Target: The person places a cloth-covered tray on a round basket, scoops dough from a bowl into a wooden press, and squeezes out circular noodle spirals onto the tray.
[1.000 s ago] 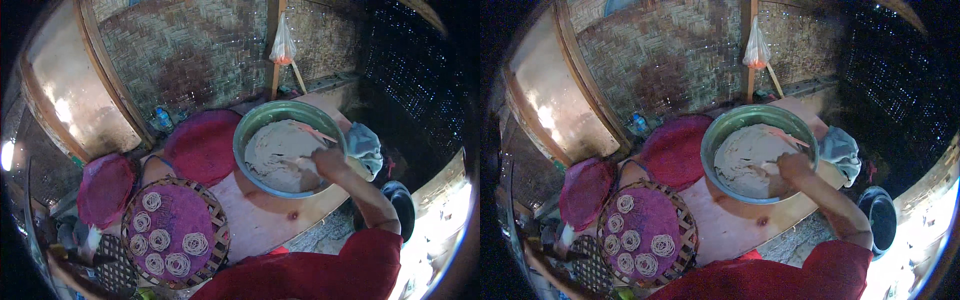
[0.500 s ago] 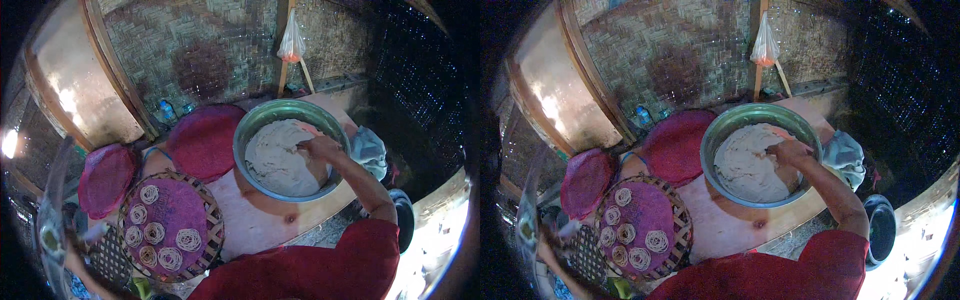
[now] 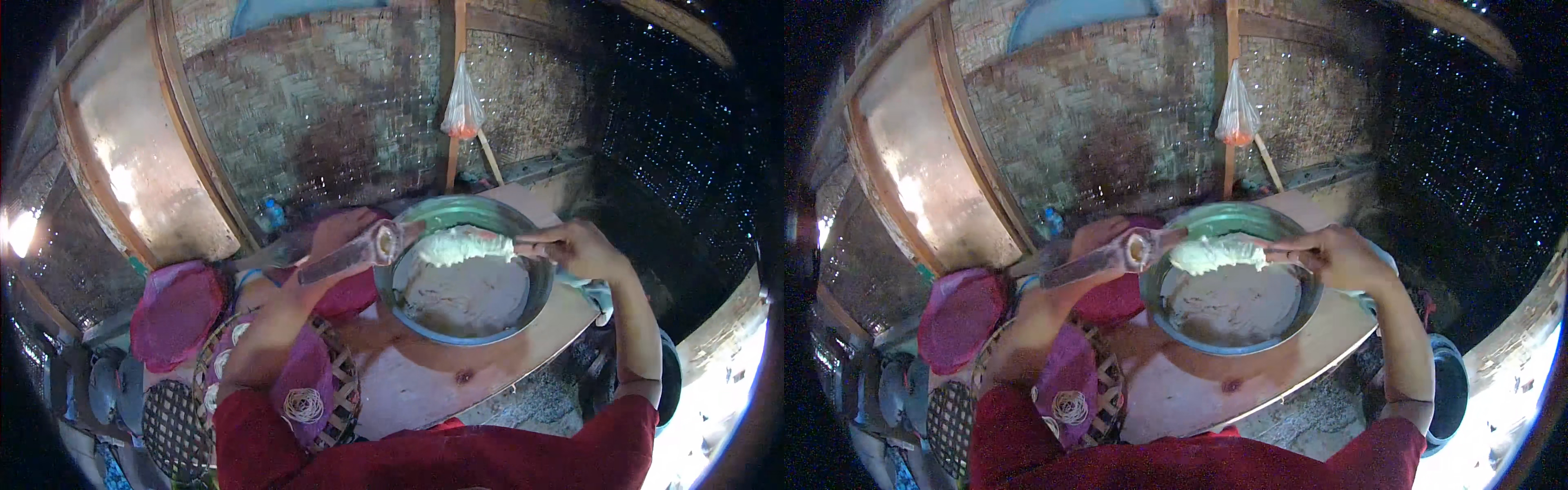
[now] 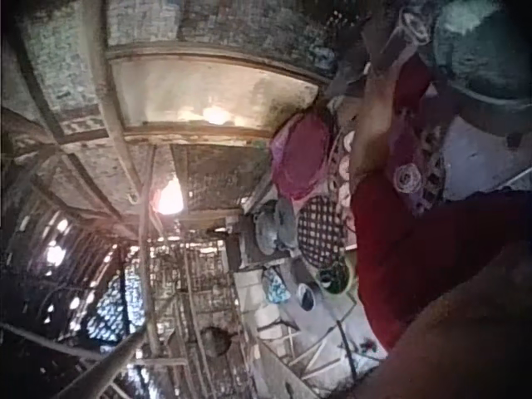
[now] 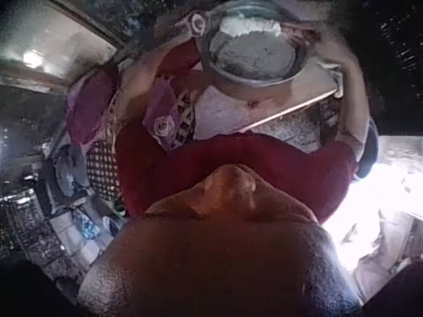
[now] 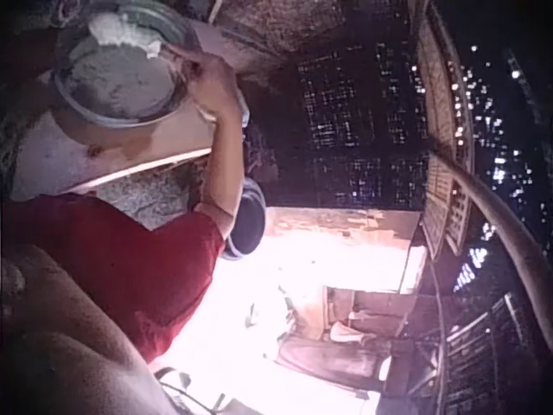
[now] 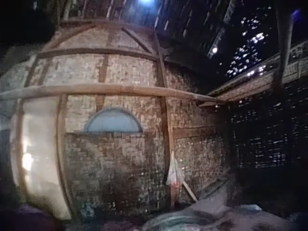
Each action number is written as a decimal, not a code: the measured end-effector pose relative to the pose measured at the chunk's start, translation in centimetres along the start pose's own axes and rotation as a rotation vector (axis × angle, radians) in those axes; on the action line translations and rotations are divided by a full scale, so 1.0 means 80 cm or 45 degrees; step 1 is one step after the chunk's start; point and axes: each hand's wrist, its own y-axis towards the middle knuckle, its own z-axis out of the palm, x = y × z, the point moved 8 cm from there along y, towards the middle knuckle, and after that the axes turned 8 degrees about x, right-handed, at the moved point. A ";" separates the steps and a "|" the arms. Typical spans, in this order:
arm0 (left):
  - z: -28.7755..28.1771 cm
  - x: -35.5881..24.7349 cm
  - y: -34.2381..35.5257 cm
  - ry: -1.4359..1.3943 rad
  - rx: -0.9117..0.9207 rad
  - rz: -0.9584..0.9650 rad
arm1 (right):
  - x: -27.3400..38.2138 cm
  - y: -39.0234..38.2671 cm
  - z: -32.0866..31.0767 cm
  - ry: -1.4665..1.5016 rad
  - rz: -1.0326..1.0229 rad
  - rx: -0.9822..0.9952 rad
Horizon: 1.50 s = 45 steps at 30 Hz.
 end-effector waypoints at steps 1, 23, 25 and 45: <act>0.000 -0.014 0.013 -0.003 -0.013 0.026 | 0.001 -0.006 -0.011 0.259 -0.033 -0.020; 0.001 -0.015 0.063 0.005 0.153 -0.257 | 0.103 -0.017 0.041 -1.222 -0.264 -0.770; 0.003 0.001 0.061 0.145 0.240 -0.399 | 0.082 -0.034 0.010 -1.080 -0.021 -0.725; -0.003 -0.019 0.061 0.065 0.091 -0.274 | 0.119 -0.058 -0.026 -1.129 -0.206 -0.754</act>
